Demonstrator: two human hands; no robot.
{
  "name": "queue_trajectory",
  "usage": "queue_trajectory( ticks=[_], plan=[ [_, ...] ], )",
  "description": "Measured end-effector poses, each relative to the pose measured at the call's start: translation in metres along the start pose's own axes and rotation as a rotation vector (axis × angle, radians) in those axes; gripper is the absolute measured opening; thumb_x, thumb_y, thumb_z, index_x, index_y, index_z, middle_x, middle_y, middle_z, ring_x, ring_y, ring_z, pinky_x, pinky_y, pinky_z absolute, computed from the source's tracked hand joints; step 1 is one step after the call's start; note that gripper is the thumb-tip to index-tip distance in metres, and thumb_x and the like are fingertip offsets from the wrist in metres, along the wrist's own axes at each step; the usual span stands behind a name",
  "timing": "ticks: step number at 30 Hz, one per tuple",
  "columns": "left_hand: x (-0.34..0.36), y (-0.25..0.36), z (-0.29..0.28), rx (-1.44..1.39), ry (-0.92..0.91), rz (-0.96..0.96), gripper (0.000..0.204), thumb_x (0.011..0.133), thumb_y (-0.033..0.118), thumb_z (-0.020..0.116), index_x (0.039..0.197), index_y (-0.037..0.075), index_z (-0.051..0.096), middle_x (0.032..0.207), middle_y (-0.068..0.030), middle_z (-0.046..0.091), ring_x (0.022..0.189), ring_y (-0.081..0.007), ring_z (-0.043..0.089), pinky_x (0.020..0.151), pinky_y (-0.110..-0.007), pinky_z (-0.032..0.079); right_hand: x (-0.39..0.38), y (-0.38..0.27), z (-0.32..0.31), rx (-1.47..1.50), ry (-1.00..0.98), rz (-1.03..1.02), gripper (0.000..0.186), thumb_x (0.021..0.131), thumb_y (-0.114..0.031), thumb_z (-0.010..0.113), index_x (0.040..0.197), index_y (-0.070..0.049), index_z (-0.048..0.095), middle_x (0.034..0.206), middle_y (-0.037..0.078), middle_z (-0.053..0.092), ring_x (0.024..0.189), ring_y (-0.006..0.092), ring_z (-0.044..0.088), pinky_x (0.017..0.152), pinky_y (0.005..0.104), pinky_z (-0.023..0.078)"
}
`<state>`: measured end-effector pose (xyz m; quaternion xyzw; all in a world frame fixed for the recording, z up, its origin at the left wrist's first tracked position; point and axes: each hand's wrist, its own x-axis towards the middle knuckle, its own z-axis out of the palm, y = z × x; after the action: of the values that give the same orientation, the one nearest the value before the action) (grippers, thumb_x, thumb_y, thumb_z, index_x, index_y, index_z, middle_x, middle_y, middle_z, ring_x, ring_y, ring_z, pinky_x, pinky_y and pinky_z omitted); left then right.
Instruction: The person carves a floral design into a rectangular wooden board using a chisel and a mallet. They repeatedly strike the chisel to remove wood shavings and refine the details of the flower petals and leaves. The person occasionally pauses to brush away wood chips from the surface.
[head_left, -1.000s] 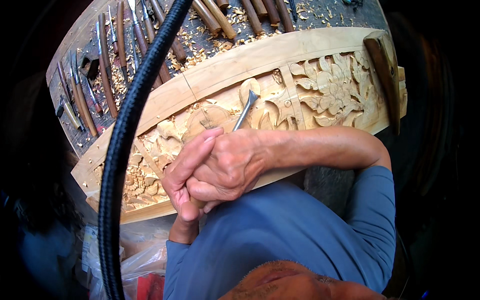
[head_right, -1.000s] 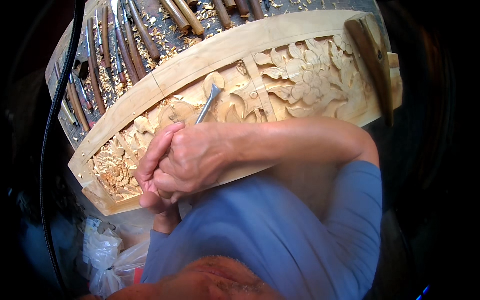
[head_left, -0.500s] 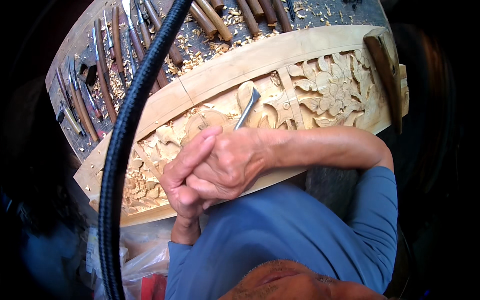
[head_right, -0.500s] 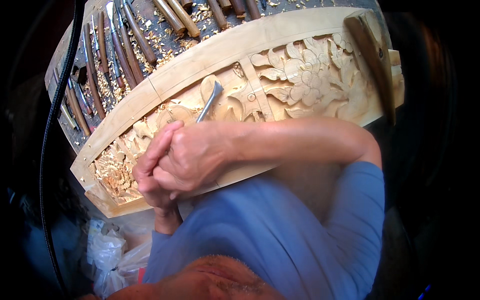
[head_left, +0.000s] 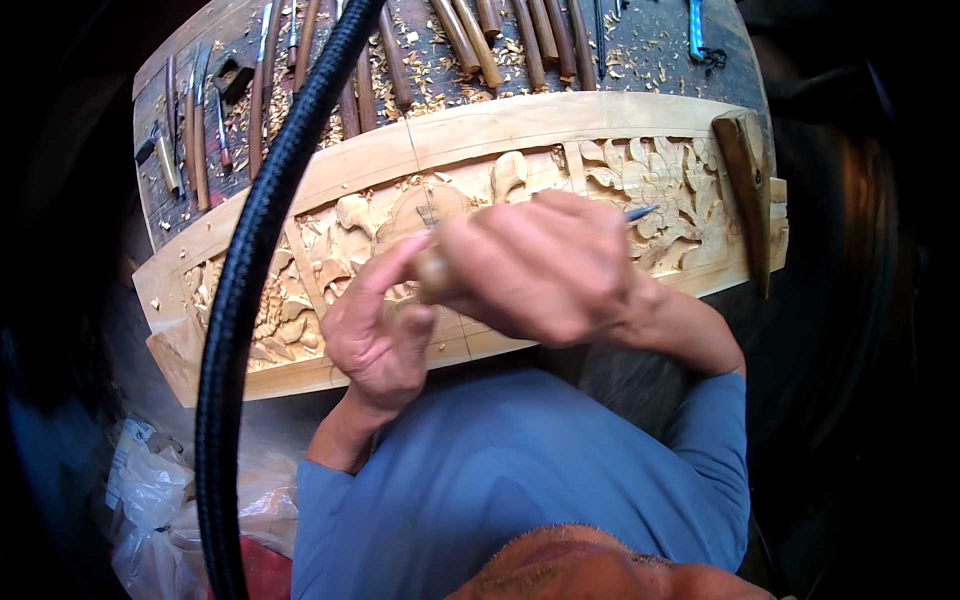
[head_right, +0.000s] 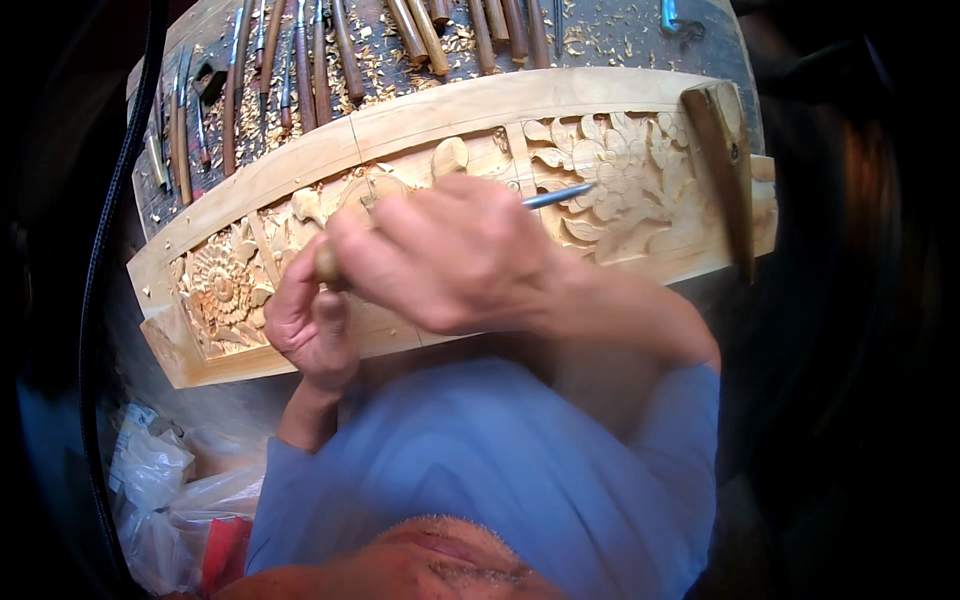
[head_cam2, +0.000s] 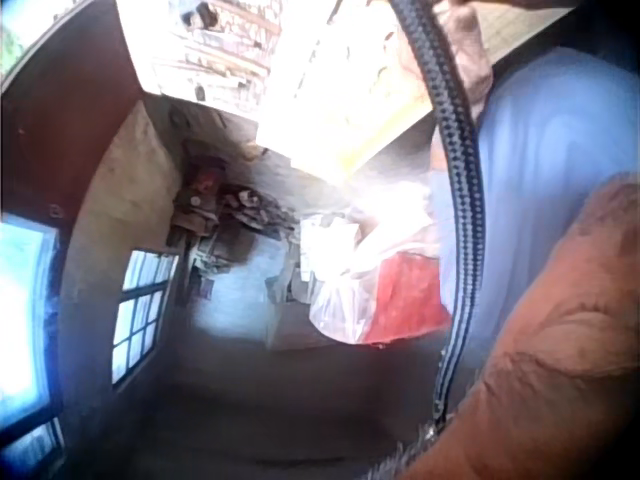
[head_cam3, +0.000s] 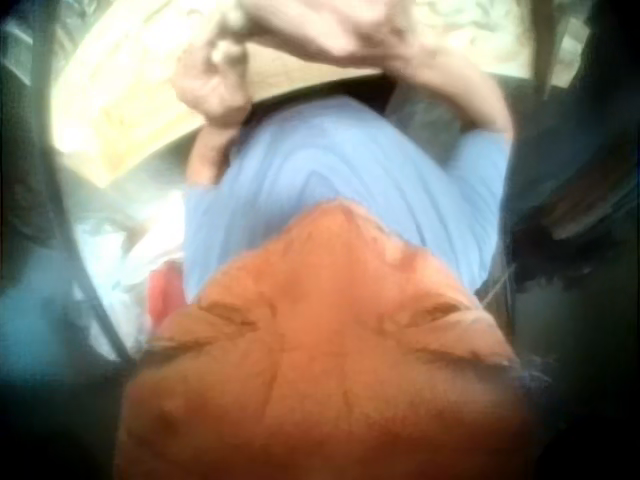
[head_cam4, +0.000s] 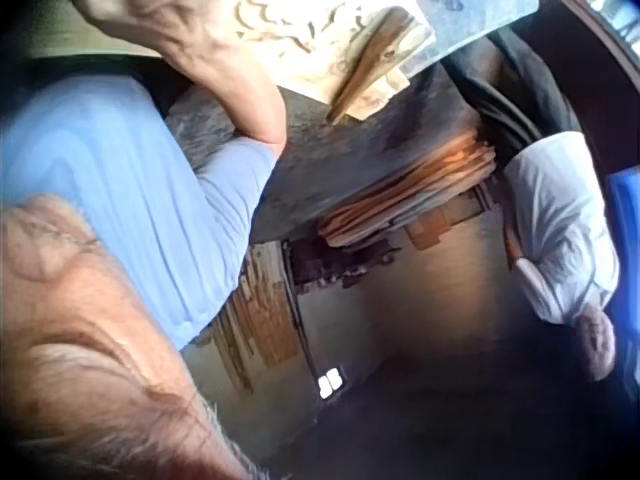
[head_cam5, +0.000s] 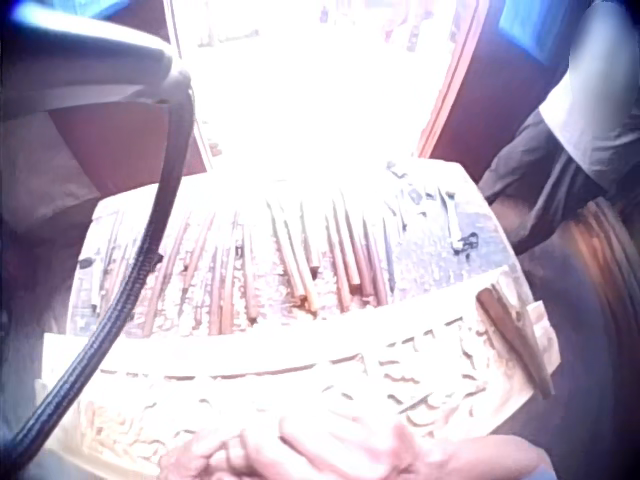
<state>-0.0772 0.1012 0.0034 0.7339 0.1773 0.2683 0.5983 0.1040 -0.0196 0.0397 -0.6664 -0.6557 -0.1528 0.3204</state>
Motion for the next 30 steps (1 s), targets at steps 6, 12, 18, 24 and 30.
queue_trajectory(
  ticks=[6,12,18,24,30],
  plan=[
    [0.009,0.013,0.034,0.113,-0.202,0.277,0.049,0.096,0.009,0.077,0.144,0.002,0.069,0.089,-0.0119,0.078,0.075,-0.0249,0.077,0.067,-0.035,0.06,-0.022,-0.022,-0.048,0.231,0.05,0.103,0.034,0.093,-0.033,0.083,0.105,-0.004,0.071,0.083,0.007,0.073,0.058,0.0143,0.064,0.05,0.0285,0.043],
    [0.012,0.003,0.055,0.055,-0.374,0.421,0.062,0.084,0.006,0.077,0.146,0.008,0.069,0.073,-0.0034,0.068,0.059,-0.022,0.066,0.053,-0.038,0.052,-0.041,-0.062,-0.027,0.446,0.025,-0.136,0.049,0.1,-0.047,0.075,0.078,-0.007,0.056,0.067,0.001,0.05,0.051,0.0143,0.049,0.05,0.0297,0.038],
    [0.038,-0.009,0.05,0.287,-0.385,0.596,0.054,0.081,0.01,0.074,0.135,0.009,0.074,0.083,-0.0044,0.074,0.063,-0.0216,0.066,0.056,-0.035,0.052,-0.044,-0.056,0.0,0.352,0.021,-0.225,0.047,0.098,-0.042,0.072,0.072,-0.011,0.048,0.065,-0.001,0.041,0.054,0.0149,0.047,0.051,0.0321,0.037],
    [0.058,-0.026,0.039,0.285,-0.25,0.5,0.026,0.092,0.01,0.075,0.116,0.004,0.081,0.104,-0.0134,0.081,0.092,-0.0314,0.079,0.086,-0.046,0.062,-0.049,-0.029,0.027,0.427,0.0,-0.346,0.045,0.099,-0.036,0.071,0.071,-0.013,0.044,0.064,-0.002,0.041,0.052,0.0129,0.048,0.05,0.0307,0.038],
    [0.056,-0.027,0.018,0.091,-0.358,0.151,0.09,0.107,0.076,0.034,0.118,0.0,0.081,0.119,-0.0226,0.08,0.114,-0.0379,0.078,0.12,-0.063,0.041,-0.037,-0.017,0.045,0.474,0.025,-0.323,0.04,0.091,-0.035,0.073,0.07,-0.013,0.046,0.064,0.0,0.047,0.053,0.016,0.054,0.052,0.0344,0.044]
  ],
)
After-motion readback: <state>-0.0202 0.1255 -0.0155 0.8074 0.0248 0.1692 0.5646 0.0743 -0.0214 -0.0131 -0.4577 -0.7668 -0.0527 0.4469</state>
